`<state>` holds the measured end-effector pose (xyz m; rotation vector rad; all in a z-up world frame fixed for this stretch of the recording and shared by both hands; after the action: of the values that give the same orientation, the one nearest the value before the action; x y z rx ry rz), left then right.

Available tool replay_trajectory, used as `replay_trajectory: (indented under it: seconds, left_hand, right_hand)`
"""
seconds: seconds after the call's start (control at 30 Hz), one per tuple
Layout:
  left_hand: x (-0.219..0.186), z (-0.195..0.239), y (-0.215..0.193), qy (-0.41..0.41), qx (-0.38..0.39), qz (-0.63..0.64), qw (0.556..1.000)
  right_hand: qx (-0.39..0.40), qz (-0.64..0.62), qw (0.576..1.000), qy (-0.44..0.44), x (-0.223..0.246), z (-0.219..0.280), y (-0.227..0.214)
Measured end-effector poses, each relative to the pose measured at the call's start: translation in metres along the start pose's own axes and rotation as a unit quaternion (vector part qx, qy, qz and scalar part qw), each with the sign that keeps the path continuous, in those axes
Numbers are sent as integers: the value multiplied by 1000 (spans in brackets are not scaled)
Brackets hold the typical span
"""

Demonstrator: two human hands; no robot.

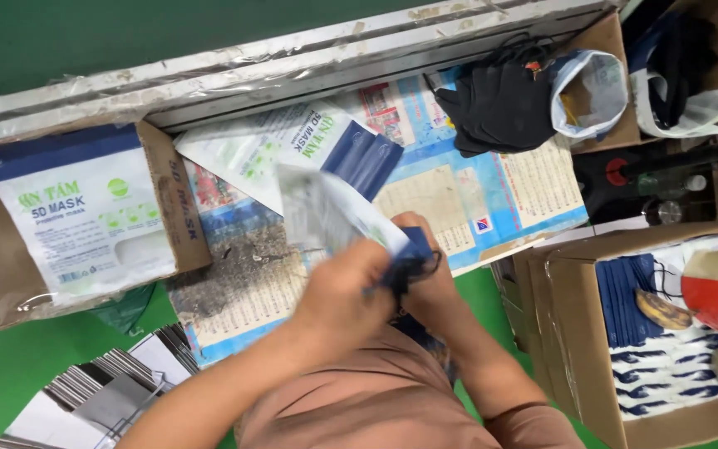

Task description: Packing several black face masks into a plastic shipping bag.

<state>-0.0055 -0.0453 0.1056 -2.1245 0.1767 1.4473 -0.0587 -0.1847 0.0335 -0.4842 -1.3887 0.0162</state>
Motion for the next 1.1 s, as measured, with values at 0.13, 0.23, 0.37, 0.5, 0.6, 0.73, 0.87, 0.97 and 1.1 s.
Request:
replay_trajectory:
  seconds: [0.13,0.23,0.37,0.5,0.6,0.73,0.87,0.97,1.1]
  left_hand:
    - [-3,-1,8,-25,99,-15,995]
    - [-4,0,8,-79,110,14,991]
    - [-14,18,41,2,164,-43,985]
    - [-55,-27,-5,98,116,-31,988]
    - [-61,-42,-42,190,-30,-92,977]
    - [-26,-38,-26,75,163,13,984]
    - [-19,-36,-20,77,155,44,984]
    - [-18,-37,-20,57,162,39,984]
    - [-24,-37,-24,63,163,66,982]
  right_hand:
    - [105,55,989,-85,-29,3,5]
    - [131,-3,988,-76,2,2,2]
    - [142,-238,949,150,-52,14,17]
    - [140,-521,812,223,-21,14,9]
    - [128,57,964,-225,49,14,-10]
    - [9,-28,986,-164,76,7,-32]
    - [17,64,989,-133,68,5,-30]
    - [9,26,994,-107,63,7,-27]
    - [46,56,987,-146,65,4,-17]
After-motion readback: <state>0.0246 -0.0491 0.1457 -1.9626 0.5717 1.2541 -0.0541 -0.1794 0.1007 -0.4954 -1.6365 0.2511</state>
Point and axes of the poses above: each hand's wrist, its own z-axis away from the middle knuckle, its own y-axis out of the palm, x = y × z, the point moved 8 cm from there along -z, towards the middle knuckle, and after that the axes turned 5 degrees about -x, right-handed, at the moved point
